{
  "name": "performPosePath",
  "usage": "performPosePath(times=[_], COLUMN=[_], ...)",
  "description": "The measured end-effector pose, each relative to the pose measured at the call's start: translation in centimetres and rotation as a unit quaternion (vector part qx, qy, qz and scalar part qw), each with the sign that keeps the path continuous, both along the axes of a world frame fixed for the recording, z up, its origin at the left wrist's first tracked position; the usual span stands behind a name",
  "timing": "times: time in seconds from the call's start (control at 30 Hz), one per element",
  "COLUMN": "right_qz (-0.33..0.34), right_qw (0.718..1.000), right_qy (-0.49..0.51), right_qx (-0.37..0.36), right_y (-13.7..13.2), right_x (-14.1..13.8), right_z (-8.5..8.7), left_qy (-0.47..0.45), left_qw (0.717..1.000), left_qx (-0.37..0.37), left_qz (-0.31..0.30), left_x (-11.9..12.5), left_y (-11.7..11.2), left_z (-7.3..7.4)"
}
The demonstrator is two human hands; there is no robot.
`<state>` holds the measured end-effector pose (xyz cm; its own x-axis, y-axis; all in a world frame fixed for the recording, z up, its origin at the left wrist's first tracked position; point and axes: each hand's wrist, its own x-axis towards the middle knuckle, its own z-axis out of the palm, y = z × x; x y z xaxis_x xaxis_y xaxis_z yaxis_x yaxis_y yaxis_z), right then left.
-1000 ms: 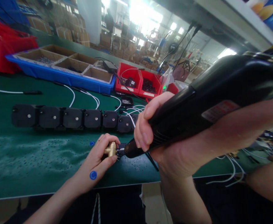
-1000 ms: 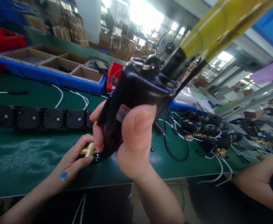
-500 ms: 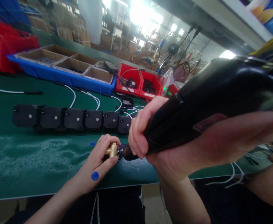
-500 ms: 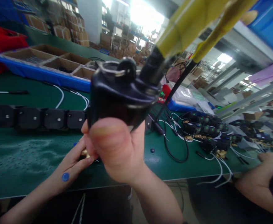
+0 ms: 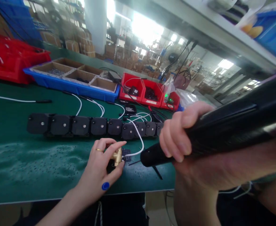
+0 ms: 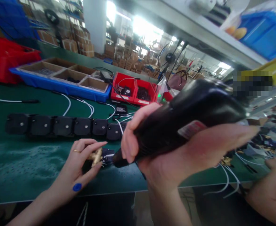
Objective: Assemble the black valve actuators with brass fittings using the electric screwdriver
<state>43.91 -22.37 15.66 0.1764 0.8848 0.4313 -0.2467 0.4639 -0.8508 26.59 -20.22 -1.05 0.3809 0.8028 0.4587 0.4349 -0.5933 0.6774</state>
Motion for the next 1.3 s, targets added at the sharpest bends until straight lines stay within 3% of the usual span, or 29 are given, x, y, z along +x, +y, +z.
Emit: performPosePath(times=[0.07, 0.17, 0.33, 0.43, 0.67, 1.03, 1.3], right_qz=[-0.028, -0.043, -0.037, -0.035, 0.011, 0.108, 0.079], right_qw=[1.0, 0.999, 0.999, 0.998, 0.999, 0.987, 0.991], right_qy=[0.007, 0.012, 0.026, 0.043, 0.019, 0.004, -0.007], right_qx=[0.011, 0.003, -0.021, -0.025, -0.035, -0.117, -0.106], right_y=[-0.3, -0.6, -0.7, -0.6, 0.2, -0.5, -0.5], right_x=[1.0, 2.1, 2.2, 1.6, 0.6, 0.1, -0.1], right_z=[0.5, 0.5, -0.1, -0.6, -1.8, -0.8, -0.9], left_qy=[-0.002, -0.035, -0.062, -0.08, -0.08, -0.082, -0.09], left_qw=[0.998, 0.999, 0.983, 0.973, 0.969, 0.965, 0.966], left_qx=[0.045, 0.039, -0.146, -0.195, -0.232, -0.243, -0.239], left_qz=[0.032, 0.004, -0.097, -0.093, -0.038, -0.047, -0.047], left_x=[0.2, 0.0, -0.5, 0.4, 2.6, 2.3, 2.4], left_y=[-0.4, -0.4, 0.3, 0.3, 0.5, 0.7, 0.7], left_z=[0.0, 0.0, 0.9, 1.7, 1.9, 2.2, 2.6])
